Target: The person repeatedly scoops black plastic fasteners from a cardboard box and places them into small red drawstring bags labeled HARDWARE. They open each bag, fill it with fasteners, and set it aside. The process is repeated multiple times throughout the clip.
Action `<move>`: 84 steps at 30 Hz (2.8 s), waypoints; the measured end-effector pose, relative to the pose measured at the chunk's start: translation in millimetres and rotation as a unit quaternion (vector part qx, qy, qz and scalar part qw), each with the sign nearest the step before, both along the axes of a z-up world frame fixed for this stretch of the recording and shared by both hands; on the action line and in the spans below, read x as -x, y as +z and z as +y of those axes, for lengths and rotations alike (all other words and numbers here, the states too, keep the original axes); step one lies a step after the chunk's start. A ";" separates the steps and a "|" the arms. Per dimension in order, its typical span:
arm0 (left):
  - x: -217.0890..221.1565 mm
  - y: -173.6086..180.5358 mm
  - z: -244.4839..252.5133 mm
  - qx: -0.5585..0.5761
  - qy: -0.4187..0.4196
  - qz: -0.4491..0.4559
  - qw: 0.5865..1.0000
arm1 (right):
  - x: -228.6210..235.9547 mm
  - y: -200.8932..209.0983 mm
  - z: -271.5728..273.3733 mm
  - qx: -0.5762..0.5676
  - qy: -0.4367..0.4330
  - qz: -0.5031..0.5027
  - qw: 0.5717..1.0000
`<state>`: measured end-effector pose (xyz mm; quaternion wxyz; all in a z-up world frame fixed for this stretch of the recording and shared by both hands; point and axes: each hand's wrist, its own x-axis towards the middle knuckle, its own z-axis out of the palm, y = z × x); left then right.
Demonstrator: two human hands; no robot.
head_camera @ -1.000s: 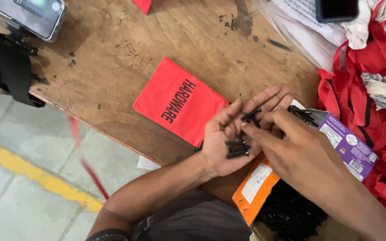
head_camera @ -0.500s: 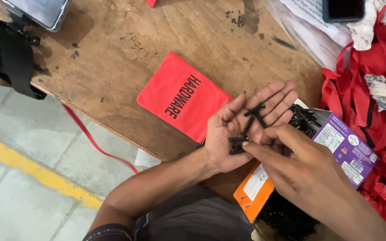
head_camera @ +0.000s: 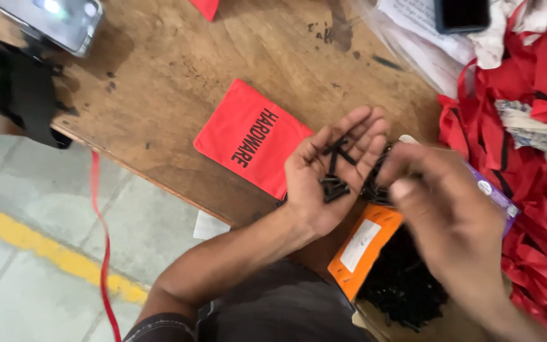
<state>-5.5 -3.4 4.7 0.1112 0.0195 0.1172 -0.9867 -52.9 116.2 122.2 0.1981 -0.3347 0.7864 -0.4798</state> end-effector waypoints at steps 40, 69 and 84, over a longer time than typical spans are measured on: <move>-48.8 44.2 -57.9 0.821 0.090 -0.264 0.498 | 21.1 -10.9 57.3 0.547 -0.139 -0.653 0.505; -56.0 9.9 -48.5 0.905 0.134 -0.272 0.297 | 11.0 -16.2 61.6 0.537 -0.052 -0.660 0.522; -55.6 7.8 -49.6 0.903 0.122 -0.272 0.309 | 7.8 -16.1 57.3 0.516 -0.076 -0.673 0.525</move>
